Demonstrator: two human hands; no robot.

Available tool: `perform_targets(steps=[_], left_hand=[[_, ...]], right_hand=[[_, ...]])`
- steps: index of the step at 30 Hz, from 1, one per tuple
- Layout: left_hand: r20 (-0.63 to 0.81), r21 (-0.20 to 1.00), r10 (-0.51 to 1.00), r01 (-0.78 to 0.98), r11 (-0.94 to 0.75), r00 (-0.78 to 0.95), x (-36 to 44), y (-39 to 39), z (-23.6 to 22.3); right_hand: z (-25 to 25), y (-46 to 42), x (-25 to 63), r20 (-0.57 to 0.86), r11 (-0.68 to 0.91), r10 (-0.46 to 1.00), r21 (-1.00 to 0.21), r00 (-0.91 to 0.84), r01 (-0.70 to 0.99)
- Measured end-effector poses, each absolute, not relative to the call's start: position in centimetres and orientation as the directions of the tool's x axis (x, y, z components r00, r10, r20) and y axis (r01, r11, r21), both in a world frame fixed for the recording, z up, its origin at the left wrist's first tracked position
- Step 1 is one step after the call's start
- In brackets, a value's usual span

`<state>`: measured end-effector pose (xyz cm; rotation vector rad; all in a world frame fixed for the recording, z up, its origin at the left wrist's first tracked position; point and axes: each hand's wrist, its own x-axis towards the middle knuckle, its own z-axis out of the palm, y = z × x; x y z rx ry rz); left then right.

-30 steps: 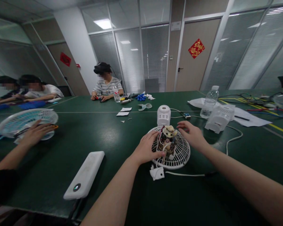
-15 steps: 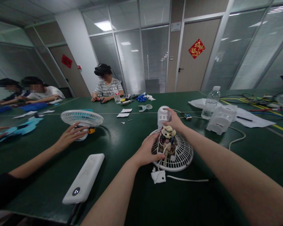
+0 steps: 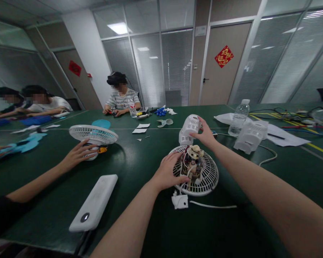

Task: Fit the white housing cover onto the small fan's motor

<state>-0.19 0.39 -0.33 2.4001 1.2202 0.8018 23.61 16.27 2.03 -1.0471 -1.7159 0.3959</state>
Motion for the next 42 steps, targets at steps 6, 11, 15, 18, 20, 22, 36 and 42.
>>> perform_targets(steps=[6,11,15,18,20,22,36,42], left_hand=[[0.339,0.504,0.830,0.660,-0.557,0.443,0.3,-0.1,-0.1],[0.362,0.508,0.839,0.668,-0.543,0.407,1.1,-0.4,-0.2],[0.383,0.505,0.844,0.679,-0.532,0.376,1.8,-0.6,-0.4],[0.390,0.496,0.844,0.688,-0.530,0.370,2.1,-0.7,-0.6],[0.386,0.490,0.845,0.694,-0.528,0.370,2.2,-0.6,-0.8],[0.383,0.485,0.845,0.698,-0.527,0.373,2.3,-0.6,-1.0],[0.382,0.533,0.860,0.679,-0.505,0.340,2.4,-0.3,-2.0],[0.399,0.558,0.835,0.623,-0.548,0.378,2.6,-0.7,-1.2]], right_hand=[[3.7,11.5,23.8,0.583,0.561,0.812,-0.798,0.043,0.218],[4.9,4.9,25.2,0.607,0.596,0.792,-0.792,0.064,0.136],[4.9,0.3,26.2,0.625,0.612,0.777,-0.778,0.076,0.141],[4.1,-1.5,26.4,0.621,0.605,0.782,-0.776,0.048,0.175],[3.6,-1.8,26.3,0.623,0.607,0.782,-0.769,0.018,0.200],[3.0,-1.6,26.1,0.629,0.616,0.777,-0.757,-0.011,0.218],[-0.1,-1.6,24.8,0.545,0.580,0.805,-0.641,-0.234,0.503],[0.2,-1.5,24.9,0.571,0.602,0.780,-0.574,-0.256,0.555]])
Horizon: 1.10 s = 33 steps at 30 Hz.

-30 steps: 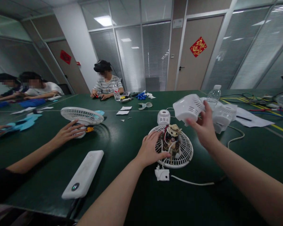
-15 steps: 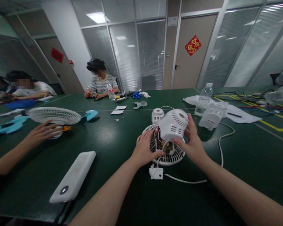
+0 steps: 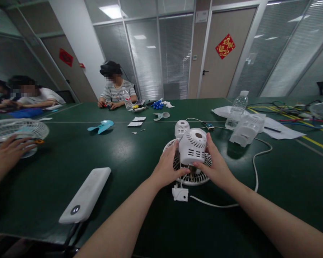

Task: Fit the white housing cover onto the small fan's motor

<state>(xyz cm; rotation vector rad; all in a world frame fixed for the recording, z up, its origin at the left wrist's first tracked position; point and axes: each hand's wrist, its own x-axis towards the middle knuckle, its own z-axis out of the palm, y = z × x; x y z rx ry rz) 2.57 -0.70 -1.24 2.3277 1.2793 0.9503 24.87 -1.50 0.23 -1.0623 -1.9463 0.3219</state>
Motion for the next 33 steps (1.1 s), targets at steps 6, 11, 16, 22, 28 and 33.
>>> perform_targets(steps=[6,11,16,22,28,33], left_hand=[[0.411,0.593,0.830,0.581,-0.558,0.378,2.68,-0.84,-0.96],[0.406,0.598,0.828,0.572,-0.561,0.387,2.72,-0.81,-0.73],[0.398,0.639,0.840,0.546,-0.542,0.368,2.79,-0.65,-0.74],[0.371,0.684,0.863,0.527,-0.504,0.344,2.76,-0.71,-0.54],[0.342,0.717,0.886,0.523,-0.461,0.312,2.64,-0.68,-0.66],[0.341,0.745,0.888,0.486,-0.456,0.309,2.60,-0.82,-0.54]], right_hand=[[0.54,-1.73,24.81,0.586,0.619,0.758,-0.510,-0.286,0.597],[0.50,-1.79,24.94,0.586,0.619,0.754,-0.480,-0.298,0.622],[0.28,-1.53,25.02,0.592,0.625,0.751,-0.497,-0.291,0.602],[0.13,-1.33,25.22,0.568,0.614,0.774,-0.563,-0.280,0.553],[0.14,-1.32,25.32,0.554,0.603,0.787,-0.594,-0.272,0.533],[0.00,-1.27,25.33,0.561,0.611,0.781,-0.598,-0.273,0.520]])
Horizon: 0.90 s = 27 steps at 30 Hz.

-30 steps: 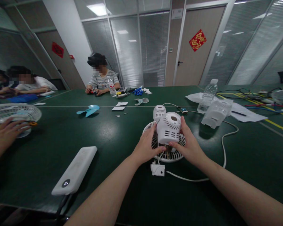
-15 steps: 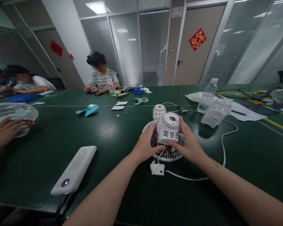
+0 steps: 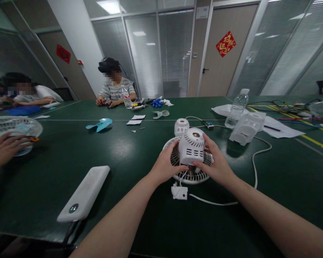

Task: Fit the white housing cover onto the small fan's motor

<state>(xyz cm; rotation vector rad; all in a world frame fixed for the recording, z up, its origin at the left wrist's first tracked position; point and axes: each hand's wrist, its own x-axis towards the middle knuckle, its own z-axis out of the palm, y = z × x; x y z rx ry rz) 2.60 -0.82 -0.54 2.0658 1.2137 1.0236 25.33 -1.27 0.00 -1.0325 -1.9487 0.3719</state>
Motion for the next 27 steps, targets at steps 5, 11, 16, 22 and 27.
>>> perform_targets(steps=[5,11,16,22,27], left_hand=[[0.337,0.766,0.890,0.459,-0.449,0.307,2.57,-0.95,-0.42],[0.372,0.724,0.871,0.487,-0.488,0.321,2.67,-0.84,-0.53],[0.359,0.708,0.874,0.515,-0.484,0.327,2.74,-0.74,-0.64],[0.349,0.700,0.869,0.519,-0.490,0.350,2.55,-0.70,-0.56],[0.356,0.679,0.855,0.523,-0.514,0.378,2.29,-0.55,-0.52]], right_hand=[[-0.34,-1.17,25.45,0.580,0.637,0.761,-0.581,-0.291,0.506],[-0.58,-1.01,25.55,0.564,0.647,0.760,-0.604,-0.324,0.466],[-0.70,-0.91,25.61,0.546,0.636,0.770,-0.626,-0.329,0.451],[-0.79,-0.84,25.60,0.533,0.625,0.780,-0.650,-0.328,0.432],[-0.82,-0.86,25.62,0.525,0.615,0.788,-0.656,-0.321,0.437]])
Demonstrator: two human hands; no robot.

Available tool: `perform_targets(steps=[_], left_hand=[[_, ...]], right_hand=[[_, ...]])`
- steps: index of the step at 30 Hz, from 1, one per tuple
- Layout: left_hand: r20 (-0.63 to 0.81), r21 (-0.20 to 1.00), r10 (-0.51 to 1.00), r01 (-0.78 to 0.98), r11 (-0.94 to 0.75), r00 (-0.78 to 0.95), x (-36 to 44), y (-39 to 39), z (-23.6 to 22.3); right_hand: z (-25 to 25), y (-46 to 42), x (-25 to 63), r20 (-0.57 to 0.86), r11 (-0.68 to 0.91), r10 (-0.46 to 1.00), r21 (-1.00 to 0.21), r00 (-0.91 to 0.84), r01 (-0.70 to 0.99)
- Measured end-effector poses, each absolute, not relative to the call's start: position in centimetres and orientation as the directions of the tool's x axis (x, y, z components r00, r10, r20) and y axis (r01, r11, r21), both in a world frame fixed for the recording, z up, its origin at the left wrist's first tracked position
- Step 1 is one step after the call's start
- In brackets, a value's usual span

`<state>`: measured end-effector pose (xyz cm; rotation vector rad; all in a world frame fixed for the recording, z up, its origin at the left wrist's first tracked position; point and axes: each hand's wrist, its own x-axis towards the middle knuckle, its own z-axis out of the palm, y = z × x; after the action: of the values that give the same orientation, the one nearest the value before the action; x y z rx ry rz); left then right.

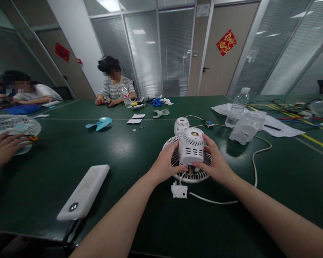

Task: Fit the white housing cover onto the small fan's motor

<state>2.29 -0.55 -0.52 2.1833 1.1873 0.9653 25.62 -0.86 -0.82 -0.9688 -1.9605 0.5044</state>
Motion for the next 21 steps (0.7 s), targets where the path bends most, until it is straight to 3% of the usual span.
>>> perform_targets(steps=[21], left_hand=[[0.331,0.677,0.861,0.539,-0.501,0.385,2.19,-0.59,-0.66]], right_hand=[[-0.69,-1.28,25.26,0.528,0.611,0.792,-0.675,-0.307,0.414]])
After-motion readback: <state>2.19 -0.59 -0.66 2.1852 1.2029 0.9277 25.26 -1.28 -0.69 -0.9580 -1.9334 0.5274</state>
